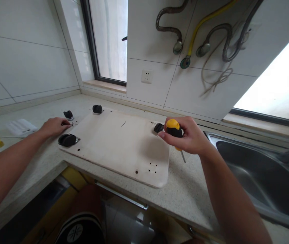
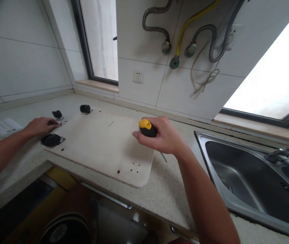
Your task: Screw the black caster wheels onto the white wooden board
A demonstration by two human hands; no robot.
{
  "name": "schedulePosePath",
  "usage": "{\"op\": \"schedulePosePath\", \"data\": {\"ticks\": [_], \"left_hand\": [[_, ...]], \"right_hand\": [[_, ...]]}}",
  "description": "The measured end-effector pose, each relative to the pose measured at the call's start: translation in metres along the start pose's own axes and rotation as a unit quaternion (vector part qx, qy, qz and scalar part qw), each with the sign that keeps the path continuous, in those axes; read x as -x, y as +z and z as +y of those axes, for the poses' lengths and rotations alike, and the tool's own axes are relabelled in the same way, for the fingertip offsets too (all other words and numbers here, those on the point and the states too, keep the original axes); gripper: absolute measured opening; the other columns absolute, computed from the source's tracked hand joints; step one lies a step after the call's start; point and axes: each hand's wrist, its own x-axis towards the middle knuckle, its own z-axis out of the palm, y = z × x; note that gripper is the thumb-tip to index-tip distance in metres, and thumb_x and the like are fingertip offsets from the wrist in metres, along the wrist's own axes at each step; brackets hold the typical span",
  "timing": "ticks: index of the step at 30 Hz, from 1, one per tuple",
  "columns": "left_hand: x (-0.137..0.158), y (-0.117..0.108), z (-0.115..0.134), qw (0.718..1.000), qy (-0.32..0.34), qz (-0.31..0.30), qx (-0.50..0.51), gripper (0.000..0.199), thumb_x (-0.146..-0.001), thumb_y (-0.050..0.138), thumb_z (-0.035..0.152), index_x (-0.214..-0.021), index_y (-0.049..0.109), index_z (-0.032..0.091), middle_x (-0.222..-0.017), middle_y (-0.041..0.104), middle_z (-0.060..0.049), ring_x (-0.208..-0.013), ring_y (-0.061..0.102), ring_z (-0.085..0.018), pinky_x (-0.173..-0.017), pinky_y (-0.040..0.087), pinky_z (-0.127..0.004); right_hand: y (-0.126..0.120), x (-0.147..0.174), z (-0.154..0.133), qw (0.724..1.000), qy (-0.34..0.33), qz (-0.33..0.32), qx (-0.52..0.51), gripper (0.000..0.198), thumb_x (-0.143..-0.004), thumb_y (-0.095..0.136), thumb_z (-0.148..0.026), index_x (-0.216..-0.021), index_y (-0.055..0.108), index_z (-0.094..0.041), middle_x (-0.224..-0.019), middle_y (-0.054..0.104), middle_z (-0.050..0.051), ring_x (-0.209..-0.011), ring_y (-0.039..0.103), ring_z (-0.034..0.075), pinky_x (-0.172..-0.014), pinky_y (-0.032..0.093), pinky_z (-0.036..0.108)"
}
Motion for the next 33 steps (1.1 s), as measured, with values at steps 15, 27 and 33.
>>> {"op": "schedulePosePath", "data": {"ticks": [15, 27, 33], "left_hand": [[0.024, 0.053, 0.255, 0.957, 0.261, 0.019, 0.124, 0.034, -0.095, 0.068, 0.049, -0.109, 0.085, 0.023, -0.104, 0.088, -0.005, -0.091, 0.078, -0.024, -0.089, 0.061, -0.034], [0.028, 0.174, 0.332, 0.932, 0.266, -0.024, 0.245, 0.022, -0.093, 0.065, 0.034, -0.099, 0.079, 0.017, -0.094, 0.082, -0.007, -0.078, 0.07, -0.021, -0.08, 0.055, -0.034], [0.024, 0.164, 0.313, 0.931, 0.281, -0.047, 0.229, 0.029, -0.096, 0.063, 0.038, -0.106, 0.081, 0.018, -0.094, 0.082, -0.007, -0.079, 0.067, -0.022, -0.082, 0.052, -0.036]], "right_hand": [[-0.008, -0.004, 0.011, 0.911, 0.023, 0.41, 0.031, 0.044, -0.097, 0.084, -0.054, -0.073, 0.063, -0.024, -0.066, 0.051, -0.005, -0.063, 0.045, 0.013, -0.062, 0.034, 0.036], [0.003, -0.005, 0.012, 0.958, 0.055, 0.282, 0.02, 0.045, -0.096, 0.086, -0.065, -0.086, 0.069, -0.024, -0.073, 0.063, -0.007, -0.065, 0.05, 0.011, -0.068, 0.042, 0.031], [0.011, -0.006, 0.012, 0.931, 0.034, 0.322, 0.165, 0.042, -0.099, 0.087, -0.051, -0.082, 0.058, -0.025, -0.068, 0.055, -0.009, -0.062, 0.043, 0.011, -0.071, 0.04, 0.031]]}}
